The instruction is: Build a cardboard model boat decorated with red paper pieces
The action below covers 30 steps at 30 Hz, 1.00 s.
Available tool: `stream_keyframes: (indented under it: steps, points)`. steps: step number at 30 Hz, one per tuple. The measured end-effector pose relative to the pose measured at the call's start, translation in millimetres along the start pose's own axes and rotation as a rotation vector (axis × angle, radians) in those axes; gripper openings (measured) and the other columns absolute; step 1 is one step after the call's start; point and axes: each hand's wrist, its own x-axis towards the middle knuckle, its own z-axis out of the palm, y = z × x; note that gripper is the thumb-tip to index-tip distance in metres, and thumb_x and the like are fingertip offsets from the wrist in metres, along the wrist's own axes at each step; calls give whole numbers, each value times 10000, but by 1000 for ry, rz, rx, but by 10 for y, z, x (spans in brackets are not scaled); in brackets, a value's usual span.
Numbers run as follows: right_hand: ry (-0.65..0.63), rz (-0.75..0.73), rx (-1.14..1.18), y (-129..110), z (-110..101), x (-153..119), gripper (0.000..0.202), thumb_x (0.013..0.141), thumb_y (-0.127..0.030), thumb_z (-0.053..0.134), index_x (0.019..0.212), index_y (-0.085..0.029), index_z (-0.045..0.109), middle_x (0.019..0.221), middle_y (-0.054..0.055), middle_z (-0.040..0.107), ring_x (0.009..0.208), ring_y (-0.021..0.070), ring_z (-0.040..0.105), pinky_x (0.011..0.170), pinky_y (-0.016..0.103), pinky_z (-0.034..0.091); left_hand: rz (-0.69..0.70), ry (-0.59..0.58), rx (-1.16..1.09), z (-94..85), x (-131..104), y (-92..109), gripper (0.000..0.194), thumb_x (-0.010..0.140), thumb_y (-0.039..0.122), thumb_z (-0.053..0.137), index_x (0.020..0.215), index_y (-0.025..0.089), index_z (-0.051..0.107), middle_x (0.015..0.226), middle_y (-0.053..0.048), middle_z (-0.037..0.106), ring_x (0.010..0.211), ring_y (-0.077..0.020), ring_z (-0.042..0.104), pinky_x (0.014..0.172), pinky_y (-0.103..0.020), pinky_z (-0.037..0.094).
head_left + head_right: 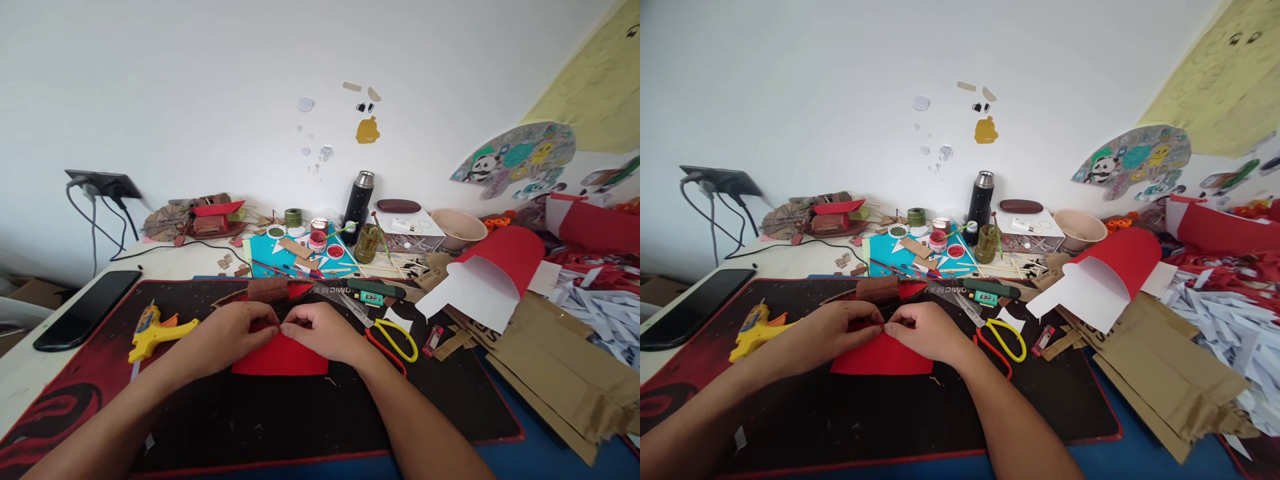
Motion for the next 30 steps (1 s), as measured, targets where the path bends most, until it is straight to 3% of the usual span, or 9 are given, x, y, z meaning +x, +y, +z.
stream_keyframes:
  steps: [6, 9, 13, 17, 19, 22, 25, 30]
  points:
    - [-29, 0, 64, -2, -2, -12, 172, 981, -309, 672, 972, -210, 812, 923, 17, 792, 832, 186, 686, 725, 271, 473, 5, 16, -60, 0, -53, -29, 235, 881, 366, 537, 893, 266, 749, 922, -9, 779, 846, -237, 692, 768, -313, 488]
    - [29, 1, 114, 39, -23, 2, 172, 986, -323, 677, 952, -210, 801, 930, 21, 789, 834, 183, 693, 724, 267, 486, -21, 38, -96, -63, -117, -121, 219, 860, 408, 580, 859, 266, 746, 886, -1, 764, 805, -232, 670, 729, -300, 485]
    - [139, 65, 257, 173, -39, 82, 355, 978, -549, 671, 972, -204, 750, 728, -2, 697, 532, 129, 607, 518, 245, 432, -67, 99, -211, -226, -189, -288, 322, 824, 562, 648, 837, 258, 755, 814, 0, 732, 741, -225, 621, 653, -279, 464]
    - [297, 60, 354, 231, -116, 102, 462, 938, -653, 633, 967, -194, 675, 648, -22, 650, 481, 129, 612, 463, 225, 411, -131, 213, -334, -410, -233, -363, 454, 772, 676, 686, 815, 229, 748, 730, 7, 672, 706, -200, 556, 625, -255, 433]
    - [373, 66, 259, 179, -204, 10, 420, 974, -601, 596, 968, -190, 682, 667, -13, 663, 495, 132, 620, 486, 234, 425, -161, 290, -421, -476, -246, -353, 485, 718, 698, 729, 799, 220, 735, 715, 14, 655, 697, -185, 543, 613, -237, 424]
    - [358, 102, -90, 49, -398, -270, 275, 1029, -433, 585, 988, -203, 731, 764, 12, 735, 606, 148, 677, 639, 266, 486, -228, 396, -542, -515, -234, -326, 502, 631, 701, 787, 774, 228, 701, 636, 40, 575, 630, -154, 481, 527, -203, 352]
    - [337, 184, -512, -45, -612, -635, 217, 1014, -385, 651, 1104, -234, 777, 929, 47, 801, 816, 215, 728, 758, 308, 477, -250, 410, -630, -486, -185, -332, 521, 596, 709, 805, 761, 235, 667, 598, 48, 520, 589, -143, 429, 471, -196, 283]
    - [258, 355, -823, -27, -788, -1137, 318, 1019, -368, 663, 1287, -212, 736, 1249, 124, 766, 1108, 296, 728, 910, 356, 503, -207, 417, -724, -378, -88, -371, 473, 643, 638, 815, 795, 226, 641, 726, 41, 595, 648, -148, 477, 522, -207, 358]
